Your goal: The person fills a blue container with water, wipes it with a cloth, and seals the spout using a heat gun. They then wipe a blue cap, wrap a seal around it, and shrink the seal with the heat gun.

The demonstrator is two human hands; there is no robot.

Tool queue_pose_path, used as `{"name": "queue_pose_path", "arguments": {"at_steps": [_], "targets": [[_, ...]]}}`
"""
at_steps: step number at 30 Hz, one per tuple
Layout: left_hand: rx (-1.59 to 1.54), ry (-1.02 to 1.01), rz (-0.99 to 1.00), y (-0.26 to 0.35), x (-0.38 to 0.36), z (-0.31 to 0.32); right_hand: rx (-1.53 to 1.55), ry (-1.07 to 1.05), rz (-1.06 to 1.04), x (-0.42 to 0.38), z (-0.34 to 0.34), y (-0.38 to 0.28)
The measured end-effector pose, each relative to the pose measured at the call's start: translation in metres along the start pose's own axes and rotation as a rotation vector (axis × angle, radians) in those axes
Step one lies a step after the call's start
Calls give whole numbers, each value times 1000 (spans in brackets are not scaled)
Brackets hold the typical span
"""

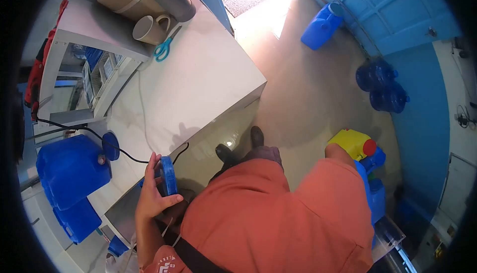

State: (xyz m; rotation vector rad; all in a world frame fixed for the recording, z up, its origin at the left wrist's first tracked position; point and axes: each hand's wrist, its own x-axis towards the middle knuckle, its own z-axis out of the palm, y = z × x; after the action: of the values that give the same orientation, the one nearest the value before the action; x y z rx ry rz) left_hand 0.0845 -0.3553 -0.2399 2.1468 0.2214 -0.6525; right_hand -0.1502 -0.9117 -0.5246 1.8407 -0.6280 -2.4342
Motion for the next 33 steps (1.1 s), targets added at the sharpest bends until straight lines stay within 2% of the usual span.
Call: {"name": "queue_pose_path", "arguments": {"at_steps": [2,5,9,11,12,13,14,15,17,19,22,23,27,29,30,32,33], "targets": [[8,0,40,0,0,-5,-27,59,1,1,-29,-2],[69,-60,203,10,14,-13,-96,228,24,-7,-101,-5],[179,-200,449,32,45,-20,-201,594,83,-77,-216,-15],[306,-226,632,56,57,-15,-169,742,21,-149,-203,-28],[310,-239,660,65,64,-11,-106,836,-60,-189,-185,-36],[356,-241,781,75,73,-5,-49,939,-138,-230,-171,-43],[404,-236,903,86,80,1,-21,1115,-221,-270,-151,-53],[411,-231,929,98,88,9,2,1292,-306,-307,-129,-64],[517,-172,1216,121,96,26,-31,1377,-375,-377,-97,-86],[556,-180,1254,148,88,39,-1,1449,-422,-444,-63,-106],[675,-125,1302,158,73,53,36,1610,-465,-492,-28,-119],[757,-65,1314,161,68,51,39,1629,-465,-498,-23,-119],[723,35,1313,182,48,11,4,1726,-451,-529,-3,-114],[752,-7,1358,185,37,-3,-36,1734,-475,-549,5,-115],[643,-113,1348,183,39,-1,1,1771,-503,-556,9,-115],[574,74,1461,174,49,-13,8,1835,-568,-572,5,-106],[587,112,1447,170,48,-31,-24,1926,-630,-578,0,-93]]}}
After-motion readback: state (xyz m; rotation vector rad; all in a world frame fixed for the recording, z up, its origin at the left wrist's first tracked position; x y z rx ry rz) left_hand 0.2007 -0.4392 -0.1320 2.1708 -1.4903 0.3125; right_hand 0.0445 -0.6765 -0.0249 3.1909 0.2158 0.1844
